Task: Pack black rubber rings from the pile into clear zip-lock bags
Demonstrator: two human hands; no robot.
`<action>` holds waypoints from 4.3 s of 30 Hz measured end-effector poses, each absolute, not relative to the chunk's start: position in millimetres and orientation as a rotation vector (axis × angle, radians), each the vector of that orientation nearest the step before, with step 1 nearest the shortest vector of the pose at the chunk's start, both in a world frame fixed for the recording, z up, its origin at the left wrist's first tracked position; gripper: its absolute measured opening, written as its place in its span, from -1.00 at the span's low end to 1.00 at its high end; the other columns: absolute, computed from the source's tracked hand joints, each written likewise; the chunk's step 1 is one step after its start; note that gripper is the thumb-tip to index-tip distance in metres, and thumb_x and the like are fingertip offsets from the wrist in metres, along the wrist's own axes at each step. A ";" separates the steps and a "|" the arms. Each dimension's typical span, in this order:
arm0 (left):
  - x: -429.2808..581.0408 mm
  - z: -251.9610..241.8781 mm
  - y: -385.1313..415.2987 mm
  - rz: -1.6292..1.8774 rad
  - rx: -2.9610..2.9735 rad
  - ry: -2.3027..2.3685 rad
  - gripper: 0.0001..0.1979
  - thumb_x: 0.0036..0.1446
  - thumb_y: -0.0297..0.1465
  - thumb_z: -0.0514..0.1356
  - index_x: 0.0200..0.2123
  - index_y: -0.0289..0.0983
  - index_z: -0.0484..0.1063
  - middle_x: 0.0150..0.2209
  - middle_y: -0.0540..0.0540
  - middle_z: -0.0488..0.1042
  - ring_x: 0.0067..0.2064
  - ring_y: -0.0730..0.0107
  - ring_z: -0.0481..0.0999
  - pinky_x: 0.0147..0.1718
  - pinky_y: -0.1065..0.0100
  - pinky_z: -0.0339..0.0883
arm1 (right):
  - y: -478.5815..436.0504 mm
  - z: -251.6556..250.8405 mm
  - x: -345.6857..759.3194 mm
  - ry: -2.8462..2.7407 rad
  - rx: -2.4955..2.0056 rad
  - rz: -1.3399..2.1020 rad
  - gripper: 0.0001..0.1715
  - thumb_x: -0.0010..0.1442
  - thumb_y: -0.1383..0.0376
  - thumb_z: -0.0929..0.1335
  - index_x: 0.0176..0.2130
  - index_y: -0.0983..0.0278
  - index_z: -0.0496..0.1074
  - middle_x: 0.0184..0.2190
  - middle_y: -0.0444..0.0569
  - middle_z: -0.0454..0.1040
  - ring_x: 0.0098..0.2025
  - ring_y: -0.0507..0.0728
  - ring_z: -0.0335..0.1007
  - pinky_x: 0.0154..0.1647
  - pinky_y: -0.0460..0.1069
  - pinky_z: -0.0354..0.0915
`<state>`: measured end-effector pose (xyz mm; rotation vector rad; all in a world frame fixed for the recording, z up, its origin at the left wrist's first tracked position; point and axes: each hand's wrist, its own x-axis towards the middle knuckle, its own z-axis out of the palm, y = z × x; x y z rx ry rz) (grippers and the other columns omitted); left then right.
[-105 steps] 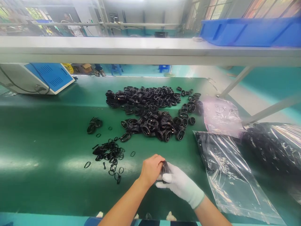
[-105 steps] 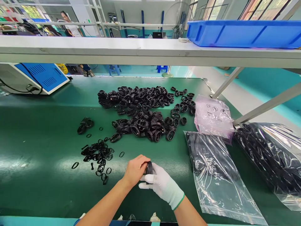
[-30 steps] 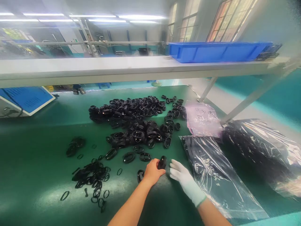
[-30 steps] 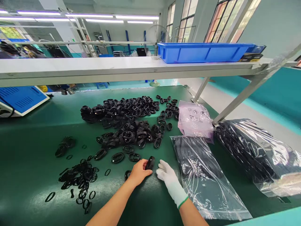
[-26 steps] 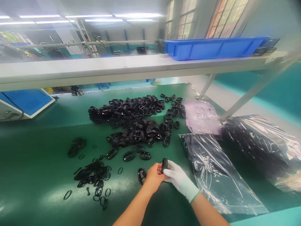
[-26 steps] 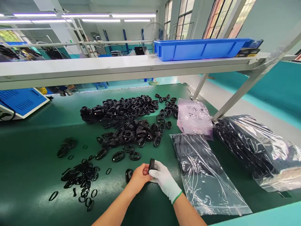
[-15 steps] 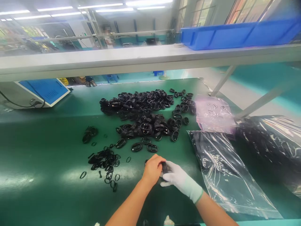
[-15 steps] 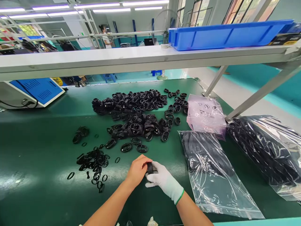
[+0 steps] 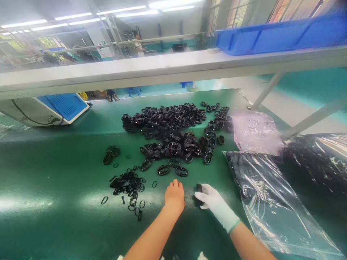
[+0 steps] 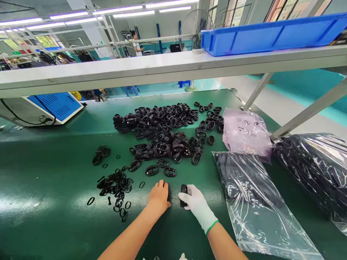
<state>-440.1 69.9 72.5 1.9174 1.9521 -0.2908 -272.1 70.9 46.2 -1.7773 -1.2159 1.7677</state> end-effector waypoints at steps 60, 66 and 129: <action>-506.6 79.1 114.2 0.050 1.791 2.269 -0.60 0.06 -0.34 0.06 0.00 -0.30 0.16 -0.03 -0.26 0.21 0.01 0.08 0.27 -0.17 0.17 0.25 | 67.3 54.4 -291.8 -1.708 -2.097 1.340 -0.66 -0.08 0.20 0.32 -0.23 0.23 0.34 -0.32 0.00 0.34 -0.33 0.11 0.32 -0.37 -0.06 0.17; -499.1 80.7 104.3 -0.209 2.112 1.788 -0.63 -0.03 -0.52 0.12 -0.13 -0.07 0.29 -0.09 -0.05 0.26 -0.04 0.26 0.31 -0.09 0.26 0.18 | 65.4 58.1 -291.8 -1.706 -2.102 1.322 -0.66 -0.09 0.19 0.33 -0.24 0.23 0.35 -0.33 -0.01 0.35 -0.34 0.11 0.31 -0.37 -0.06 0.16; -463.1 10.9 41.7 0.688 1.764 1.398 -0.18 -0.36 -0.61 0.32 0.05 -0.12 0.16 0.05 -0.03 0.26 0.09 0.24 0.20 0.09 0.12 0.11 | 70.9 60.6 -299.2 -1.773 -2.173 1.245 -0.46 -0.03 0.13 0.29 -0.05 0.26 0.25 -0.21 0.03 0.34 -0.11 0.19 0.28 -0.14 0.00 0.18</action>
